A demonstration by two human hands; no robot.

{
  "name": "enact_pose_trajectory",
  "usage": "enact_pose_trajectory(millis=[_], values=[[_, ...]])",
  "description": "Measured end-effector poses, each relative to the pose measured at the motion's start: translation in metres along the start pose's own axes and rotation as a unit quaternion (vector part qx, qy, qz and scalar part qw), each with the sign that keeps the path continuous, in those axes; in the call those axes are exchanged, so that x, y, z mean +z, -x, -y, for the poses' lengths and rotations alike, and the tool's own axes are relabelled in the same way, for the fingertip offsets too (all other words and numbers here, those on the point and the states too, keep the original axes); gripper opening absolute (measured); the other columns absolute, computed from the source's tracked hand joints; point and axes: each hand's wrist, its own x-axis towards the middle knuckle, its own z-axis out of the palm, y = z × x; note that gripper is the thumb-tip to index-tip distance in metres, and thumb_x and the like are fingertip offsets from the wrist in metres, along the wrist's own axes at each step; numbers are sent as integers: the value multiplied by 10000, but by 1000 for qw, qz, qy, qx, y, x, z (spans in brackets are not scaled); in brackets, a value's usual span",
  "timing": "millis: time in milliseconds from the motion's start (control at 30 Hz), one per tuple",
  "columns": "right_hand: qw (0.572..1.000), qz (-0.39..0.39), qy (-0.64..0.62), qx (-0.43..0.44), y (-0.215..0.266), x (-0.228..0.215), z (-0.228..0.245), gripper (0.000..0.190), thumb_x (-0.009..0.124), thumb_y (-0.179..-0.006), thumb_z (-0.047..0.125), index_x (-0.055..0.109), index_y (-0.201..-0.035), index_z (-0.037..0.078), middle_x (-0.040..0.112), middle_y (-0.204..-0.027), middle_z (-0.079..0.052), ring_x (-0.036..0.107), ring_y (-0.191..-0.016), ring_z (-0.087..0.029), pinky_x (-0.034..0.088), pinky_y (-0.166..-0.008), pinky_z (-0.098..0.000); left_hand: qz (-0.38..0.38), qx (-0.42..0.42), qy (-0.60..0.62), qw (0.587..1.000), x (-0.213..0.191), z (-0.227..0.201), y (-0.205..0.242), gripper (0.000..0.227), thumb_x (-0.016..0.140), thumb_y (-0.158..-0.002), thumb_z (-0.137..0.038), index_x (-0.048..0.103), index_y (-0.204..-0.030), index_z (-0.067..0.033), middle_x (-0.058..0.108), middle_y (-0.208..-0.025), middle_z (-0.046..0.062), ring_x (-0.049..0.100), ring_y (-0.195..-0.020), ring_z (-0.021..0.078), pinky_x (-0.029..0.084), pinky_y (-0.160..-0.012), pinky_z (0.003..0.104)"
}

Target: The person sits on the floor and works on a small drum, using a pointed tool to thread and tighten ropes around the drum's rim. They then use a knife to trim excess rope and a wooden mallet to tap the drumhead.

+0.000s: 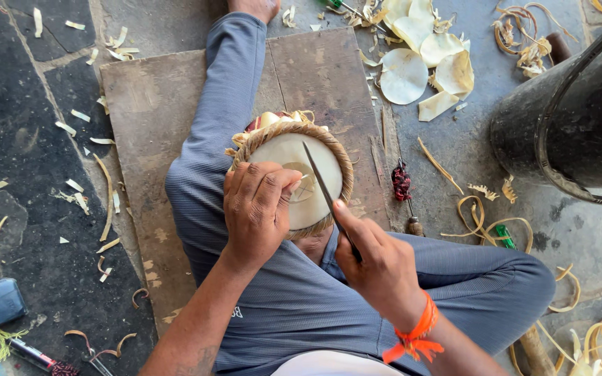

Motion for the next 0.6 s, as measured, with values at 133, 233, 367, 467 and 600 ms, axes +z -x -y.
enact_pose_trajectory(millis=[133, 233, 367, 467, 600], values=[[997, -9, -58, 56, 14, 4, 11, 522, 687, -859, 25, 590, -1371, 69, 667, -821, -92, 649, -592, -231, 528, -548, -345, -5, -1, 6, 1000, 1, 0, 1, 93, 732, -961, -99, 678, -1037, -107, 646, -1003, 35, 605, -925, 242, 454, -860, 395], [991, -1, -77, 111, 18, 12, 14, 537, 702, -850, 27, 589, -1374, 73, 650, -726, -86, 642, -535, -237, 530, -524, -358, -1, 0, 14, 1000, 1, 1, 3, 88, 735, -966, -103, 677, -1032, -108, 642, -990, 28, 598, -910, 235, 453, -852, 393], [990, -20, -79, 112, 18, 24, 16, 571, 713, -851, 33, 550, -1397, 69, 644, -710, -83, 652, -548, -251, 522, -520, -363, -5, 1, 24, 1000, 2, 3, 2, 89, 739, -970, -105, 668, -1025, -109, 639, -987, 23, 595, -915, 231, 457, -851, 395], [984, -18, -105, 146, 28, 33, 22, 602, 710, -856, 38, 512, -1424, 66, 615, -662, -67, 637, -518, -214, 523, -524, -346, 19, 7, 19, 1000, -1, 7, 1, 92, 736, -952, -93, 670, -1016, -97, 633, -988, 37, 596, -933, 247, 462, -861, 411], [961, -59, -208, 171, 23, 32, 7, 573, 702, -908, 41, 501, -1444, 69, 618, -715, -13, 641, -566, -112, 533, -525, -282, 129, 166, -41, 977, -9, 34, -25, 136, 720, -937, -50, 716, -1059, -110, 658, -1063, 52, 622, -1017, 231, 468, -919, 387]])
